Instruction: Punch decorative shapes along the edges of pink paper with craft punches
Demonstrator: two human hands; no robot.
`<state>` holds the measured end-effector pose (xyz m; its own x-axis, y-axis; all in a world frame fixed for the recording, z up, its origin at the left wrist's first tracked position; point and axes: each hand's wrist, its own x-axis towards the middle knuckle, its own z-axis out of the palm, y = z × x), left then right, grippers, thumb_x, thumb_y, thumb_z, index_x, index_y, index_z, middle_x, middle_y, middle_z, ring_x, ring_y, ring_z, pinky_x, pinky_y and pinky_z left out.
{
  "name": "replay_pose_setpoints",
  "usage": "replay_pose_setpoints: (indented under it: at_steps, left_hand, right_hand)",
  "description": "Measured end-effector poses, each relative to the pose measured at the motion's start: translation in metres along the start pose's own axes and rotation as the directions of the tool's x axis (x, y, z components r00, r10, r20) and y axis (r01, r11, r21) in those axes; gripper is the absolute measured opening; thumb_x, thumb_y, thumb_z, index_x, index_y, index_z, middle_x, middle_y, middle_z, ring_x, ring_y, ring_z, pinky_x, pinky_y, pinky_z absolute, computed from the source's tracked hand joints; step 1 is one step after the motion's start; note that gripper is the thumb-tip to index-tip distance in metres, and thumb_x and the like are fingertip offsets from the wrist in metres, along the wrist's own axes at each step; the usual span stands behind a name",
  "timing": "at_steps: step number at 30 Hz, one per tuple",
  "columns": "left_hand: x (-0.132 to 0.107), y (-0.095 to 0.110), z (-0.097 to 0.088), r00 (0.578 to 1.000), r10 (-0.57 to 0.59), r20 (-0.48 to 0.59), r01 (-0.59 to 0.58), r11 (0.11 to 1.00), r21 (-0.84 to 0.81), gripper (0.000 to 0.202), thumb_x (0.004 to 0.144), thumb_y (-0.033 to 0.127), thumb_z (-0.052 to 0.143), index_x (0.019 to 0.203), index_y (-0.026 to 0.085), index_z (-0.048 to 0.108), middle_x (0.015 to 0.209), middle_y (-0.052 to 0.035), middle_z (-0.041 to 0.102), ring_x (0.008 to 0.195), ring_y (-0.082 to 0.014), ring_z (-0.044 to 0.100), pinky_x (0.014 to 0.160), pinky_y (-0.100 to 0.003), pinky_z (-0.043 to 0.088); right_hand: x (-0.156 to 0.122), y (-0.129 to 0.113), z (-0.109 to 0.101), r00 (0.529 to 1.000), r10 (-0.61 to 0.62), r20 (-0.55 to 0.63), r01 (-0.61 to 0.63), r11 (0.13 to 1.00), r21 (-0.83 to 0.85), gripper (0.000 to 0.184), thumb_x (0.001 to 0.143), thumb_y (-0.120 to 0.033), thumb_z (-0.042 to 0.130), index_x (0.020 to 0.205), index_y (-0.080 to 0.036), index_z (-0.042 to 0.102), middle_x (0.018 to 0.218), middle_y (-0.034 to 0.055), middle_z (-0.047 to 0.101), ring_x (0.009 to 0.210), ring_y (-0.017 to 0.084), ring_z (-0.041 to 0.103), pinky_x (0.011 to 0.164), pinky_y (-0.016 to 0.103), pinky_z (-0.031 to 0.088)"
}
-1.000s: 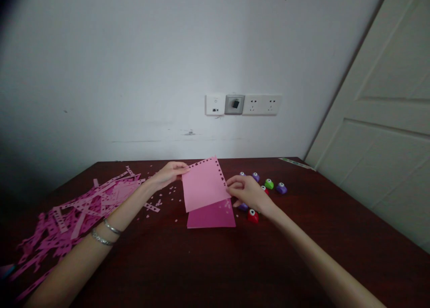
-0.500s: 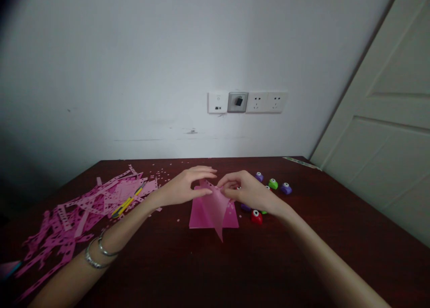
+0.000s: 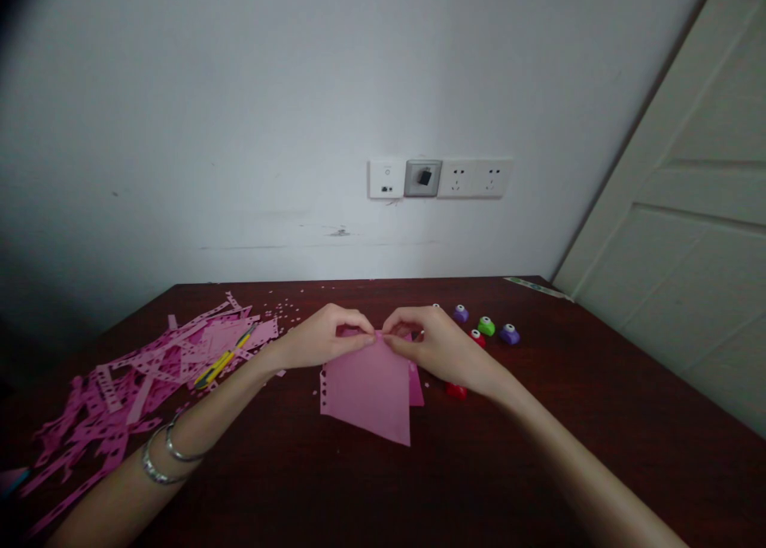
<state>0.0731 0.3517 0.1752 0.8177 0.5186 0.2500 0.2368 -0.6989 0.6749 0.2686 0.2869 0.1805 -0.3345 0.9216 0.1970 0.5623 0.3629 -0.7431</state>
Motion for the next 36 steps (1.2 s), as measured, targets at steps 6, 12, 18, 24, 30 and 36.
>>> replay_pose_setpoints:
  at_steps: [6, 12, 18, 24, 30, 36]
  left_hand:
    - [0.000, -0.002, 0.002, 1.000, -0.005, 0.007, 0.004, 1.000, 0.015, 0.022, 0.079, 0.027, 0.050, 0.086, 0.018, 0.069, 0.083, -0.0040, 0.067, 0.076, -0.0136, 0.058, 0.072, -0.027, 0.042]
    - [0.002, -0.001, 0.003, 1.000, -0.014, 0.000, 0.014, 1.000, 0.018, 0.019, 0.078, 0.023, 0.051, 0.084, 0.017, 0.068, 0.083, -0.0029, 0.068, 0.073, -0.0122, 0.058, 0.070, -0.025, 0.043]
    - [0.002, -0.001, 0.005, 1.000, -0.021, 0.005, 0.021, 1.000, -0.002, 0.020, 0.077, 0.023, 0.051, 0.086, 0.016, 0.068, 0.085, -0.0037, 0.068, 0.076, -0.0130, 0.059, 0.072, -0.026, 0.043]
    - [0.003, -0.003, 0.009, 1.000, -0.002, -0.018, 0.001, 0.998, -0.065, 0.020, 0.079, 0.023, 0.050, 0.087, 0.016, 0.067, 0.086, -0.0040, 0.068, 0.079, -0.0136, 0.059, 0.074, -0.026, 0.043]
    - [0.004, -0.003, 0.010, 1.000, -0.008, -0.020, 0.007, 0.997, -0.076, 0.019, 0.078, 0.022, 0.050, 0.083, 0.015, 0.067, 0.083, -0.0037, 0.067, 0.077, -0.0131, 0.058, 0.075, -0.026, 0.044]
    - [0.005, -0.005, 0.010, 1.000, -0.010, -0.014, 0.008, 0.991, -0.135, 0.017, 0.076, 0.021, 0.051, 0.081, 0.015, 0.066, 0.079, -0.0026, 0.066, 0.074, -0.0121, 0.057, 0.071, -0.025, 0.043]
  right_hand:
    - [0.003, 0.002, 0.002, 0.998, 0.053, 0.024, -0.053, 0.999, 0.003, 0.011, 0.078, -0.024, 0.053, 0.077, -0.019, 0.063, 0.077, 0.0017, 0.064, 0.073, 0.015, 0.057, 0.065, 0.027, 0.045]
    - [0.004, 0.003, 0.004, 0.998, 0.056, 0.042, -0.057, 0.998, 0.018, 0.014, 0.080, -0.026, 0.051, 0.077, -0.019, 0.063, 0.077, 0.0022, 0.065, 0.071, 0.014, 0.057, 0.063, 0.026, 0.044]
    - [0.006, 0.008, 0.004, 0.998, 0.062, 0.019, -0.062, 0.998, -0.014, 0.012, 0.078, -0.023, 0.053, 0.075, -0.019, 0.064, 0.074, 0.0015, 0.064, 0.070, 0.014, 0.057, 0.062, 0.026, 0.044]
    - [0.005, 0.007, 0.004, 0.997, 0.073, 0.002, -0.073, 0.997, -0.025, 0.011, 0.078, -0.023, 0.053, 0.076, -0.019, 0.063, 0.075, 0.0017, 0.065, 0.071, 0.014, 0.057, 0.063, 0.026, 0.044]
    - [0.005, 0.007, 0.007, 0.997, 0.072, 0.021, -0.072, 0.997, 0.014, 0.011, 0.079, -0.024, 0.054, 0.078, -0.018, 0.063, 0.077, 0.0022, 0.065, 0.073, 0.015, 0.058, 0.064, 0.026, 0.045]
    - [0.004, 0.005, 0.006, 0.997, 0.061, 0.052, -0.065, 0.994, 0.082, 0.013, 0.080, -0.026, 0.053, 0.081, -0.017, 0.062, 0.080, 0.0032, 0.064, 0.074, 0.014, 0.057, 0.064, 0.025, 0.045]
